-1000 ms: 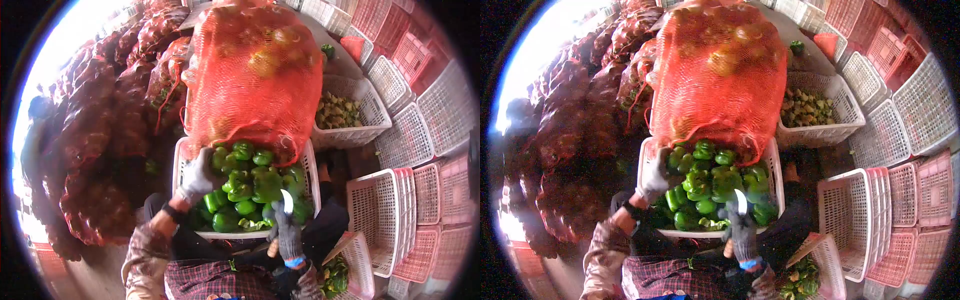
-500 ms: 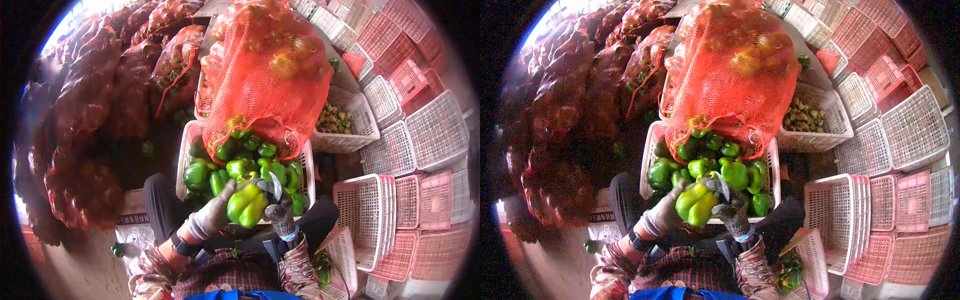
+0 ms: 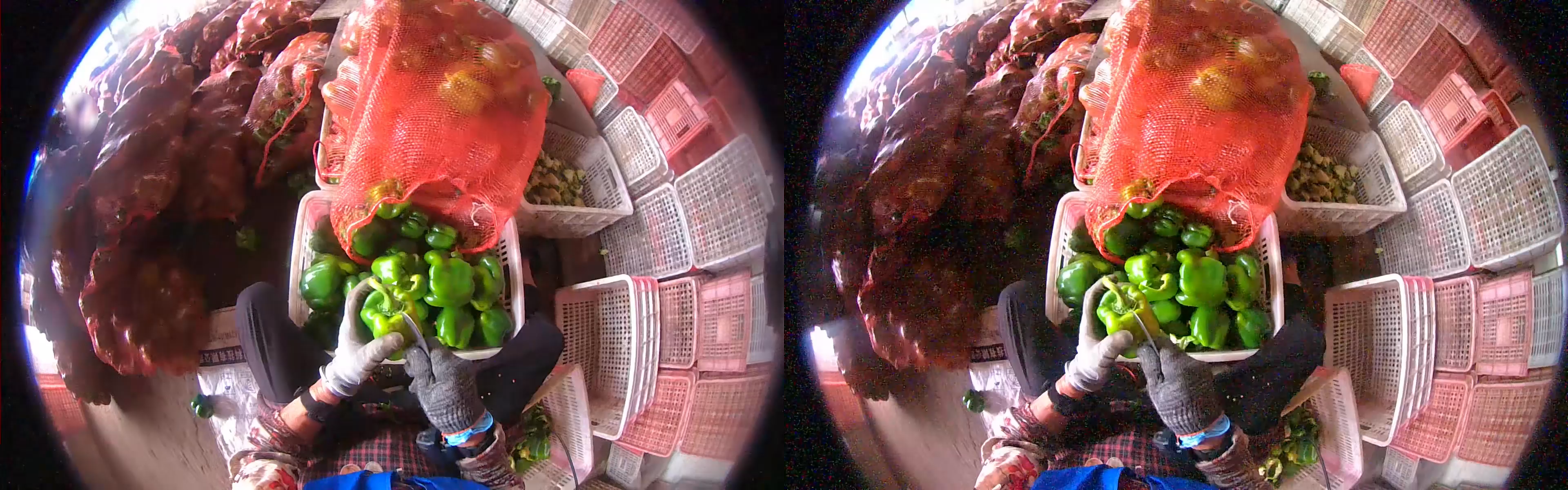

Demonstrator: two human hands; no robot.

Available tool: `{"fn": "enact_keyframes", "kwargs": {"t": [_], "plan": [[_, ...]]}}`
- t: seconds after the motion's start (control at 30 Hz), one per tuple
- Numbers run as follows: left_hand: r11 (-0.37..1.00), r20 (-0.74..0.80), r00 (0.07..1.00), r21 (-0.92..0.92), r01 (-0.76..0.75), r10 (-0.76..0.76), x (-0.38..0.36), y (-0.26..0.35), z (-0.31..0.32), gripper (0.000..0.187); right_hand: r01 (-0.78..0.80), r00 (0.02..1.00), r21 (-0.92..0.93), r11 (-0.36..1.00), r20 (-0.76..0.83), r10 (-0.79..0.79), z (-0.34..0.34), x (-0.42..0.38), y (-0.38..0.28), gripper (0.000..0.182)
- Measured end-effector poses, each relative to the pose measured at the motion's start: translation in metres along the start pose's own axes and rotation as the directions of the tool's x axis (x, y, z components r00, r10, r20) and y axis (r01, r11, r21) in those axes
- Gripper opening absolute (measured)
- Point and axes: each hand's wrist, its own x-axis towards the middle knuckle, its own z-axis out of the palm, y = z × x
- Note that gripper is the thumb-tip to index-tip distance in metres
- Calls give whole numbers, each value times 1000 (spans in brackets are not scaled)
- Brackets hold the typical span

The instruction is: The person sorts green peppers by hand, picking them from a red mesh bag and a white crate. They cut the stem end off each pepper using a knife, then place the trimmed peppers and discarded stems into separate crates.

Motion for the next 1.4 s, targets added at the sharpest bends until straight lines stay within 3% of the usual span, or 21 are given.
{"fn": "enact_keyframes", "kwargs": {"t": [0.07,0.17,0.2,0.23,0.27,0.3,0.4,0.47,0.57,0.63,0.67,0.77,0.83,0.87,0.93,1.03,1.07,1.17,1.2,1.3,1.4], "plan": [[1000,-5,1000,10,-22,22,-2,0,-1,83,73,997,-70,995,-5,-74,1,2,3,22],[990,-50,994,104,-92,98,-5,-6,-6,83,79,997,83,993,12,-81,4,1,4,22],[982,-48,987,121,-144,151,-2,-4,-2,80,74,997,-21,997,32,-73,6,-1,3,22],[990,-160,986,141,-23,46,-3,7,4,74,73,996,-127,989,54,-67,7,-4,3,22],[990,-220,973,135,-43,72,0,8,8,70,75,995,-231,970,75,-59,8,-8,3,22],[989,-274,956,132,-66,101,4,10,9,67,105,994,-194,975,34,-100,15,-14,15,21],[994,-198,974,-1,-111,109,18,9,-7,75,235,966,-135,963,-78,-246,33,-18,54,22],[990,-54,998,-131,-44,37,26,4,-20,81,17,996,153,988,-84,-4,21,-10,55,25],[986,152,987,-153,72,-49,18,2,-6,95,-156,986,448,880,124,111,-11,19,25,50],[998,241,969,42,47,-55,11,-4,-2,94,-62,978,567,822,199,-64,-4,34,27,63],[985,239,959,112,131,-155,7,-9,-6,93,-262,941,627,733,334,51,-6,38,27,70],[893,225,879,272,358,-421,-5,-11,-15,89,-50,977,404,913,210,-40,3,29,41,68],[847,95,920,435,305,-380,-17,-18,-19,82,15,978,259,966,197,-68,9,23,45,67],[843,104,919,447,298,-380,-21,-17,-23,80,16,971,238,971,228,-72,11,24,47,67],[841,147,914,467,274,-379,-18,-16,-25,75,-7,956,235,972,286,-62,12,19,54,71],[747,324,832,647,152,-450,-7,-2,-22,71,-79,921,328,941,385,-56,2,11,63,76],[804,351,823,561,197,-447,-7,-5,-19,68,-123,899,338,933,436,-39,-4,8,65,79],[824,496,732,544,156,-466,1,-17,-23,73,-263,853,424,867,522,4,-5,0,85,85],[810,518,683,555,189,-514,4,-18,-23,73,-244,830,416,876,557,-32,-5,0,88,84],[738,539,531,300,605,-654,2,-33,-33,74,-354,821,560,749,569,-37,-8,0,93,73],[732,559,558,137,667,-614,4,-36,-37,77,-464,794,611,642,608,-4,-8,1,99,62]]}}
